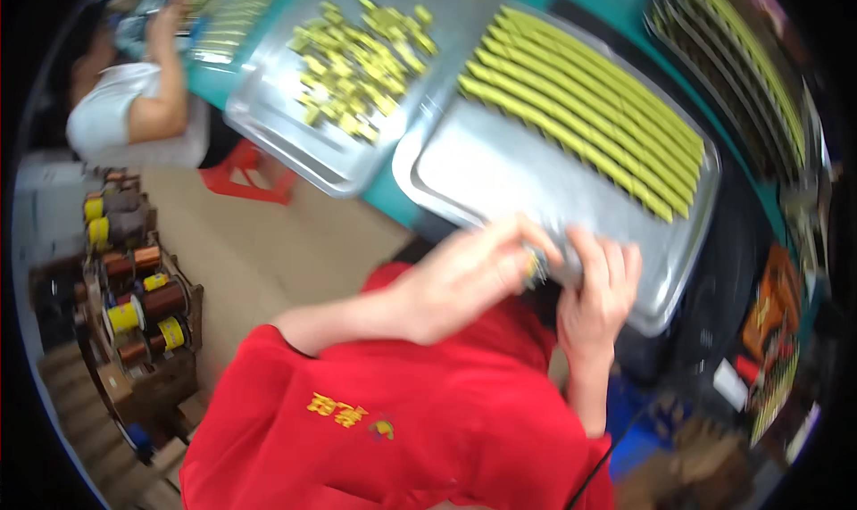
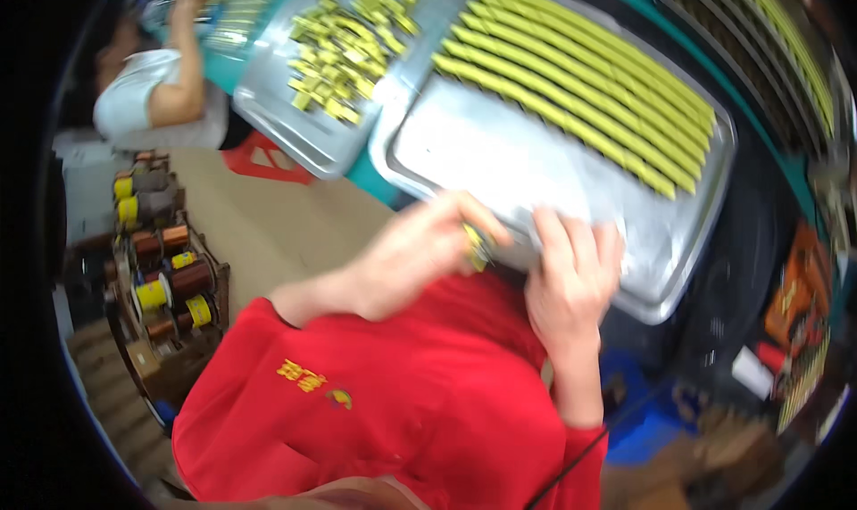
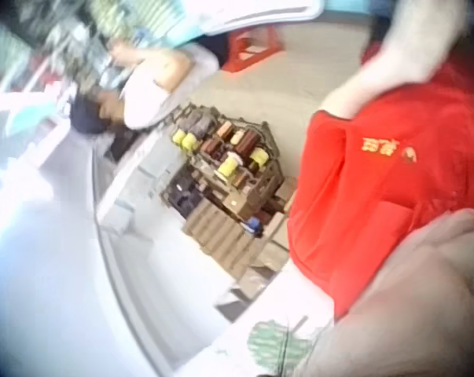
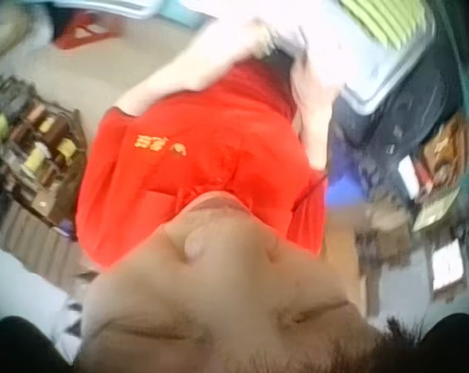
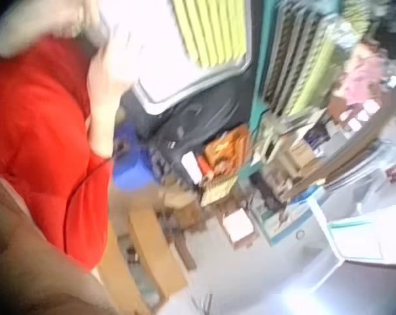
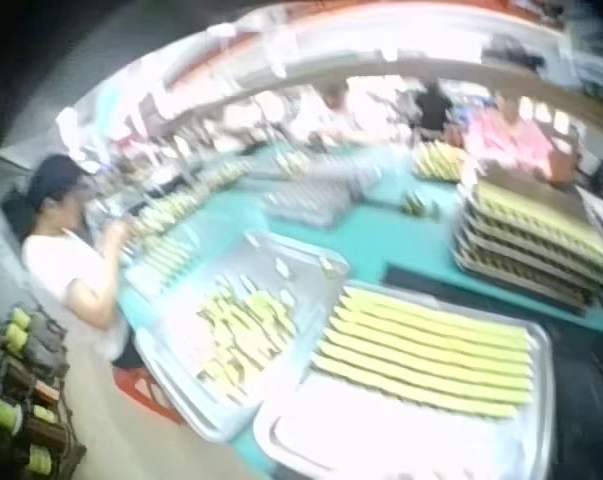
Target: Assemble small electronic components by placing them into a grid tray at a factory workbench.
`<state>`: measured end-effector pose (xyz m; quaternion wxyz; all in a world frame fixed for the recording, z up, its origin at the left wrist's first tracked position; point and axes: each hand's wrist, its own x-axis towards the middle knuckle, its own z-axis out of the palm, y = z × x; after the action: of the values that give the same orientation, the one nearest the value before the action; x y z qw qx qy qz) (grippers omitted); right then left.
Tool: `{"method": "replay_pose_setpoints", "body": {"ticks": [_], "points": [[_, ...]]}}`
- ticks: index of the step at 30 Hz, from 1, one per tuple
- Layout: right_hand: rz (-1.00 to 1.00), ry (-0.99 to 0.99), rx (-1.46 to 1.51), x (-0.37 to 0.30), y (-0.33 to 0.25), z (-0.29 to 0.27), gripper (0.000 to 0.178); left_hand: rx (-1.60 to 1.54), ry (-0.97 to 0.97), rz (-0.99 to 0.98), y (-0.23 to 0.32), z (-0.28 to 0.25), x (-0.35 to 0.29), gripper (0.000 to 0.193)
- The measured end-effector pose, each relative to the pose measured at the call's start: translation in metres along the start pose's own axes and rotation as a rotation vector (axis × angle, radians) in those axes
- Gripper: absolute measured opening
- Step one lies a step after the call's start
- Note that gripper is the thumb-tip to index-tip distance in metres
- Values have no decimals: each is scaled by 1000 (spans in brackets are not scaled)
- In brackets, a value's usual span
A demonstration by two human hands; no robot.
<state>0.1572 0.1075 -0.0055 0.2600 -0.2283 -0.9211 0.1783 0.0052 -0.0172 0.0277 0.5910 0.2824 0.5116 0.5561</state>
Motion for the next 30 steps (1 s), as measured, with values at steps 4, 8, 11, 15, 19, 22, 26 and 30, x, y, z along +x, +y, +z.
{"method": "replay_pose_setpoints", "body": {"ticks": [4,8,11,15,19,22,26,30], "points": [[167,-84,258,-6,2,-22,35,149,-83,120,-1,6,8,34],[322,45,552,-21,5,-20,9,28,-199,231,-10,5,16,38],[210,132,548,-27,5,-11,9,-123,-170,259,-26,2,19,37],[-71,308,300,-13,-11,-7,21,-186,-80,172,-32,-2,27,35],[-244,285,219,-6,-11,-4,43,-285,-66,163,-27,4,25,33],[-376,304,70,0,0,-8,38,-146,-12,183,-27,7,25,34],[-394,295,84,8,-1,-11,31,-166,11,117,-31,7,29,33],[-362,319,97,15,-6,-15,26,-61,52,166,-29,12,33,32]]}}
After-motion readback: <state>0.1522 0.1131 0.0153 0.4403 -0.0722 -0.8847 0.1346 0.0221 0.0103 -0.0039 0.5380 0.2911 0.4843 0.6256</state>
